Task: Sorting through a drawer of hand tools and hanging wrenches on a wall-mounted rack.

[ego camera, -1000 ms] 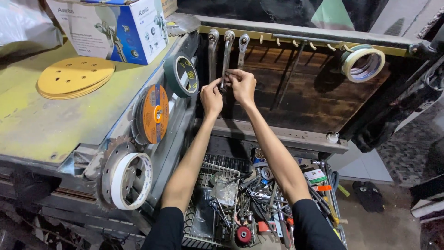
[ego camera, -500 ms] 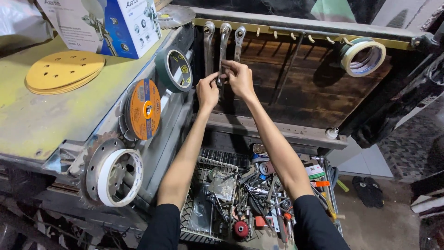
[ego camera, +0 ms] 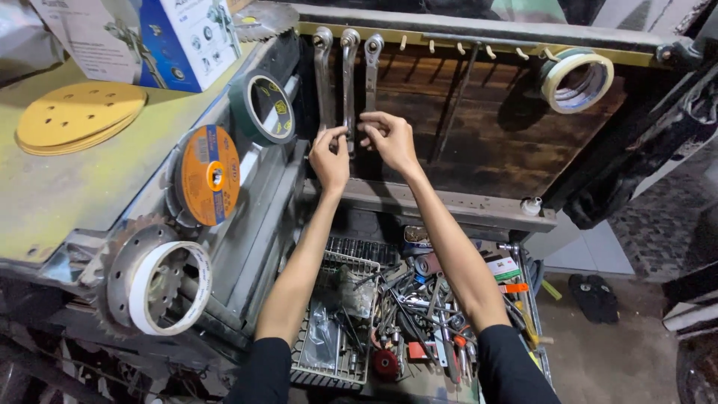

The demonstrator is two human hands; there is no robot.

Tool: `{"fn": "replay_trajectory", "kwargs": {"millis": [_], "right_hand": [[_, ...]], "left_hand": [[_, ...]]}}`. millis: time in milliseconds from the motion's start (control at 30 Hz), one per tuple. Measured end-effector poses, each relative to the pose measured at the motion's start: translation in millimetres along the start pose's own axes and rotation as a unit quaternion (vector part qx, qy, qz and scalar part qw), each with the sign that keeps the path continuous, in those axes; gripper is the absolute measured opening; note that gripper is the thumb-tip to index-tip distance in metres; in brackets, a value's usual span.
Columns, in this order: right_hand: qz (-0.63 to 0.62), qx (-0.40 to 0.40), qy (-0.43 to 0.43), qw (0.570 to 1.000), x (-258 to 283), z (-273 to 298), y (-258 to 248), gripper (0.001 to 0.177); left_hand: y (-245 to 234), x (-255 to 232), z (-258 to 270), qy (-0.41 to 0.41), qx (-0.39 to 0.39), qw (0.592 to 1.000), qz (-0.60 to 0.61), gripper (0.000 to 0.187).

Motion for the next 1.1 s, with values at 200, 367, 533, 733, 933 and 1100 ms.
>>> {"fn": "replay_trajectory", "kwargs": {"millis": [200,367,533,733,933,1100], "right_hand": [[-0.021,-0.019,0.046,0.999,-58.2,58.8,-41.0,0.023],[-0.01,-0.03,0.11,0.993,-134.4,131.8,-73.8,0.021],[0.054,-0.014,0.182,0.982,-159.4,217.7,-95.8,0.02],[0.129,0.042,0.272,0.953,-214.5,322.9,-87.2,0.02],[0.181,0.126,0.339,0.915,-277.4,411.1,-61.8,0.015],[0.35,0.192,0.297,0.867,-285.8,430.5,-43.8,0.018]], "left_hand": [[10.4,25.9,58.8,-0.006,0.036,0.998,0.042,0.02],[14.8,37.7,129.5,-0.072,0.102,0.992,0.032,0.018],[28.9,78.2,207.0,-0.148,0.17,0.974,0.026,0.02],[33.5,100.3,297.5,-0.185,0.211,0.96,0.011,0.019],[50.0,112.2,386.5,-0.192,0.361,0.911,-0.053,0.021],[69.4,107.0,443.8,-0.193,0.481,0.851,-0.089,0.033]]}}
Point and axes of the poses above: each hand's wrist, its own z-axis away from the middle knuckle, its own y-axis out of the palm, x = y × z, the point moved 10 cm from there along -z, towards the middle knuckle, and after that the axes turned 6 degrees about x, right-handed, at the moved point
